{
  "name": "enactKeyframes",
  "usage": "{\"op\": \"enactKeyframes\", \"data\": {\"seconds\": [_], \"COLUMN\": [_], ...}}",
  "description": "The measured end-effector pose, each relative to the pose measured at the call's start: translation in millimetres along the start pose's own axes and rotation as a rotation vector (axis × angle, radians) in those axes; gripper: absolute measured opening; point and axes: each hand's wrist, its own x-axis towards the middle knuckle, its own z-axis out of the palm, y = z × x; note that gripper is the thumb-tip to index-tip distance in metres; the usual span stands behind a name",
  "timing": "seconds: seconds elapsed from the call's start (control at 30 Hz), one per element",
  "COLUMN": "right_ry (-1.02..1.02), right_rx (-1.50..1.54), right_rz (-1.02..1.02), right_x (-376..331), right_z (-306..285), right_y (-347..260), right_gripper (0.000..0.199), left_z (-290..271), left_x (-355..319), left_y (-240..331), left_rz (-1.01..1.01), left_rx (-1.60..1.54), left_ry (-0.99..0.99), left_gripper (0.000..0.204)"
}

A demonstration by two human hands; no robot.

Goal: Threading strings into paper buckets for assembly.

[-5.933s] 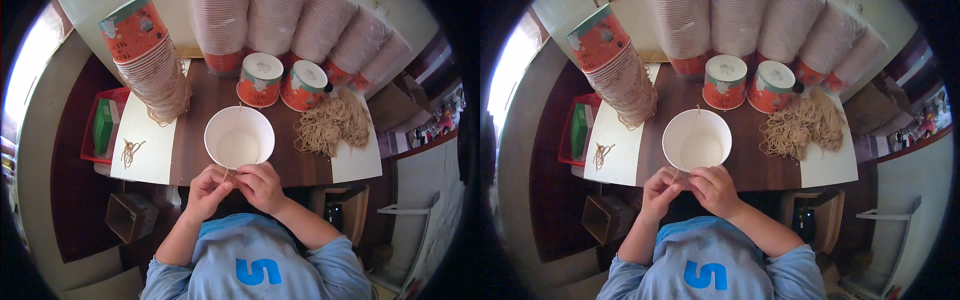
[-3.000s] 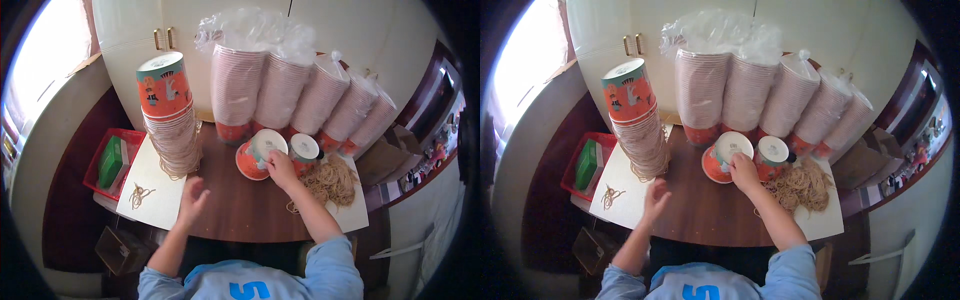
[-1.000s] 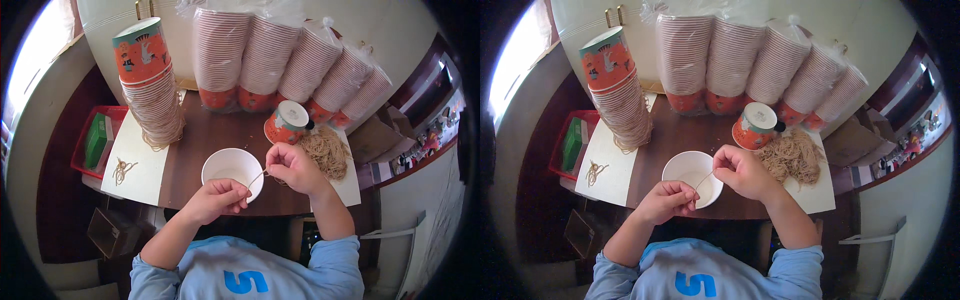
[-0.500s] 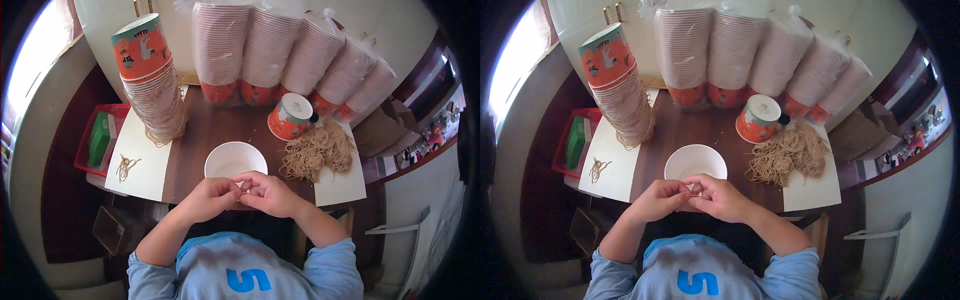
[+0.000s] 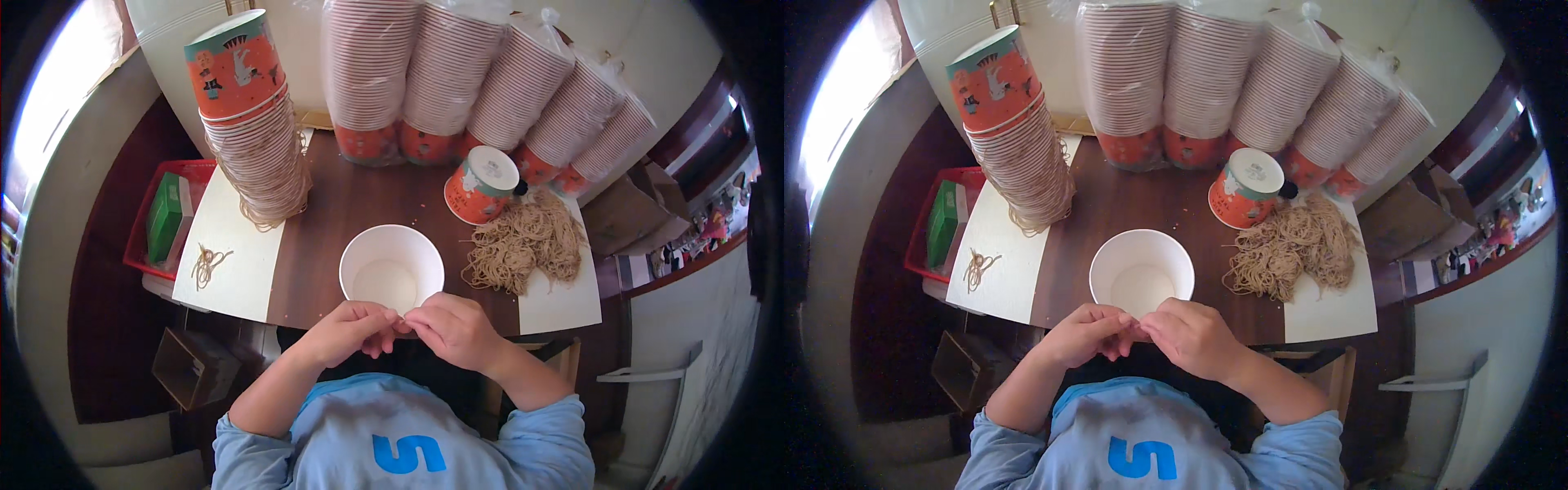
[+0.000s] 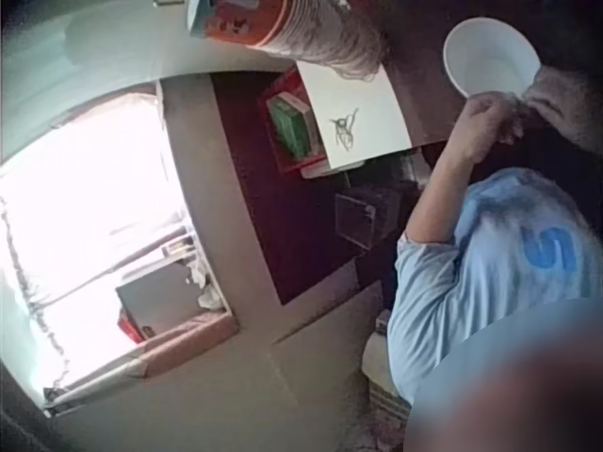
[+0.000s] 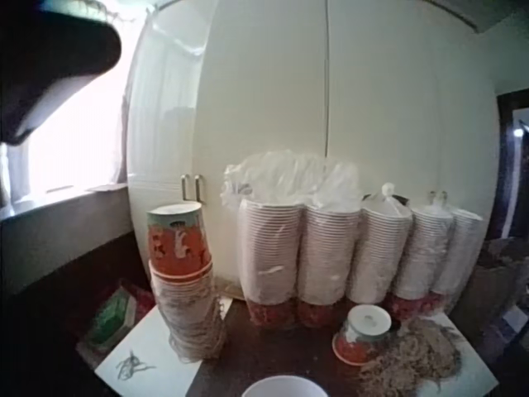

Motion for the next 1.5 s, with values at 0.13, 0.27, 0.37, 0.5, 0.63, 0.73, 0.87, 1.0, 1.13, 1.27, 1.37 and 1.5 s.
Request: {"op": "enactKeyframes", "data": {"seconds": [0.13, 0.27, 0.37, 0.5, 0.63, 0.73, 0.87, 1.0, 1.13, 1.27, 1.37, 1.5], "right_ry": [-0.015, -0.039, -0.062, -0.097, -0.088, -0.079, -0.060, -0.070, -0.095, -0.114, -0.069, 0.022], "right_rx": [-0.061, -0.019, -0.033, -0.043, -0.024, 0.006, 0.051, 0.028, -0.015, 0.001, -0.055, -0.138], "right_rz": [-0.072, -0.076, -0.068, -0.065, -0.072, -0.058, -0.015, -0.025, -0.015, 0.033, 0.228, 0.323], "right_x": [0, -1, -5, -8, -6, -6, -9, -13, -16, -13, 2, 30], "right_z": [1, 2, 4, 5, 4, 6, 10, 12, 15, 18, 10, -2], "right_y": [0, -1, -2, -3, -7, -8, -9, -10, -12, -9, 11, 79], "right_gripper": [0.016, 0.016, 0.012, 0.013, 0.015, 0.015, 0.015, 0.015, 0.014, 0.012, 0.010, 0.011], "left_z": [5, 7, 11, 14, 15, 13, 7, 6, 11, 14, 1, -27], "left_x": [-1, -6, -12, -14, -17, -17, -16, -17, -20, -22, -14, 0], "left_y": [0, -10, -5, -16, -13, -13, -20, -20, -24, -18, -11, 0], "left_rz": [0.032, 0.075, 0.007, 0.100, 0.124, 0.115, 0.122, 0.136, 0.173, 0.297, 0.576, 0.328], "left_rx": [0.083, 0.083, 0.063, 0.211, 0.289, 0.280, 0.139, 0.033, 0.124, 0.487, 0.761, 0.928], "left_ry": [0.019, 0.027, 0.063, 0.098, 0.131, 0.144, 0.127, 0.103, 0.151, 0.320, 0.587, 0.865], "left_gripper": [0.028, 0.022, 0.020, 0.021, 0.020, 0.018, 0.014, 0.010, 0.008, 0.009, 0.013, 0.049]}}
